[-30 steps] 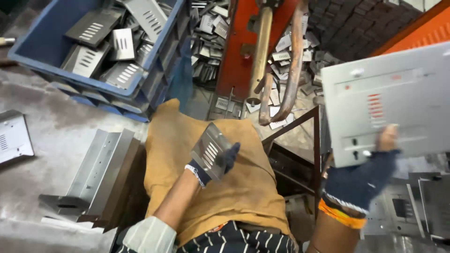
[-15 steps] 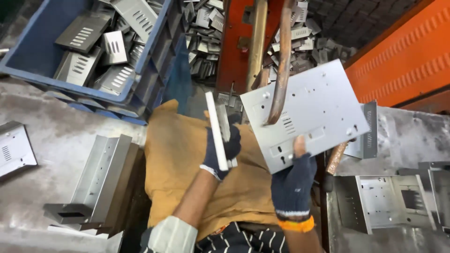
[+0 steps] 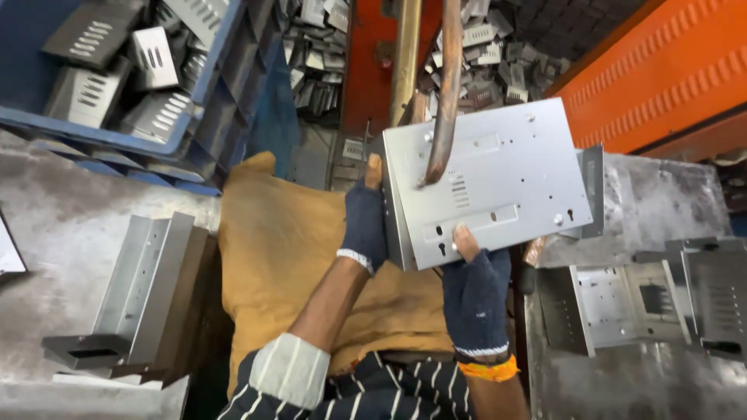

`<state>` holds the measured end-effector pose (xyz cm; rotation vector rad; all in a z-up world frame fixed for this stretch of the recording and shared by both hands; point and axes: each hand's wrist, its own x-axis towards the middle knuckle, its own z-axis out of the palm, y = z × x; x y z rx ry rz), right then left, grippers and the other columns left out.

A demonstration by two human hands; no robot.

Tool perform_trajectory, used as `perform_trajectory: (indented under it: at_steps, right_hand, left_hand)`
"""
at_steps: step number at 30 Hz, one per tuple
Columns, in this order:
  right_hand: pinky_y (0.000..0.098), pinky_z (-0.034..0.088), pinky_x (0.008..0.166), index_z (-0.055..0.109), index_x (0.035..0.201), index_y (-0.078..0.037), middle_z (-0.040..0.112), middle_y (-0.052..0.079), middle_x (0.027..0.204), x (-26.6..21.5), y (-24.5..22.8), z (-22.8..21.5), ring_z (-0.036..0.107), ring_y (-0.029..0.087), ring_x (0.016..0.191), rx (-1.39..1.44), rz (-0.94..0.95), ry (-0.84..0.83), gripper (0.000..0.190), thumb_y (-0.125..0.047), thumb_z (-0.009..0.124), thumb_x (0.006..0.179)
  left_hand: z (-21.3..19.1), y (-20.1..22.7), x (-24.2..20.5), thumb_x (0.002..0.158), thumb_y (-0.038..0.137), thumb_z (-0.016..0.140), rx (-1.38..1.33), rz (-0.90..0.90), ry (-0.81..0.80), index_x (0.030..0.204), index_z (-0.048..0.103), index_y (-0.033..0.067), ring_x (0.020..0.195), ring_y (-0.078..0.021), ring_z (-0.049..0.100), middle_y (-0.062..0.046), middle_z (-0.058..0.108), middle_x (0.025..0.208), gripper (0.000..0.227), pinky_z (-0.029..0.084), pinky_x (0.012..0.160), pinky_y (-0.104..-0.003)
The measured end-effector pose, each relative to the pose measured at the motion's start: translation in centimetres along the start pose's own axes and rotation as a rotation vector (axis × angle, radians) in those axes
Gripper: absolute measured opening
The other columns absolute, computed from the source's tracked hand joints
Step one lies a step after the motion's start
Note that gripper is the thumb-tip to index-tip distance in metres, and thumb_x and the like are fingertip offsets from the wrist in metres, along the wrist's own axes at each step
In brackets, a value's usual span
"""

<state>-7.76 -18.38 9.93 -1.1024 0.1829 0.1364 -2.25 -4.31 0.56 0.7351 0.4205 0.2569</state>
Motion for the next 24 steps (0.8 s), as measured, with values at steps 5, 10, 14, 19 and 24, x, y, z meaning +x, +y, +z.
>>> perform_trajectory:
  at_steps: [5,10,14,19,24]
  right_hand:
    - [0.0376,0.05,0.098,0.047,0.147,-0.006,0.058,0.005,0.134,0.3,2.6,-1.1,0.059,0.017,0.116,0.066,-0.079,-0.007,0.06,-0.012,0.069,0.091]
    - [0.0352,0.05,0.1,0.048,0.147,-0.004,0.058,0.006,0.132,1.5,2.8,-1.4,0.058,0.016,0.117,0.143,-0.088,-0.068,0.056,-0.014,0.068,0.096]
    - [0.0368,0.051,0.101,0.05,0.144,0.001,0.06,0.009,0.131,2.6,1.8,-0.6,0.059,0.019,0.117,0.033,-0.147,-0.126,0.047,-0.013,0.063,0.101]
    - [0.0364,0.052,0.104,0.05,0.143,0.0,0.06,0.009,0.132,5.3,0.6,2.0,0.06,0.019,0.119,-0.034,-0.223,-0.184,0.043,-0.012,0.06,0.103]
    - [0.0388,0.055,0.096,0.048,0.142,0.0,0.059,0.01,0.126,7.2,1.1,2.4,0.062,0.022,0.113,0.249,-0.101,-0.176,0.049,-0.009,0.066,0.098]
  left_hand:
    - [-0.2,-0.1,-0.3,0.096,0.059,0.06,0.061,-0.014,0.024,0.124,0.066,-0.004,0.094,-0.0175,0.063,-0.013,0.07,0.111,0.069,0.055,0.082,-0.036]
    - [-2.3,0.7,-2.7,0.093,0.06,0.067,0.362,0.241,-0.203,0.156,0.032,0.005,0.13,-0.0191,0.055,-0.013,0.055,0.147,0.091,0.045,0.109,-0.035]
    - [-1.7,2.0,-2.6,0.082,0.055,0.085,0.354,0.324,-0.443,0.168,0.002,0.0131,0.151,-0.0246,0.038,-0.013,0.03,0.168,0.127,0.036,0.124,-0.04]
    - [-0.4,2.8,0.4,0.078,0.057,0.087,0.347,0.336,-0.411,0.17,0.007,0.0121,0.159,-0.0277,0.032,-0.015,0.026,0.174,0.131,0.034,0.128,-0.043]
    - [0.6,3.3,2.0,0.078,0.065,0.083,0.372,0.392,-0.403,0.17,0.008,0.011,0.161,-0.0283,0.03,-0.016,0.025,0.175,0.131,0.034,0.13,-0.043]
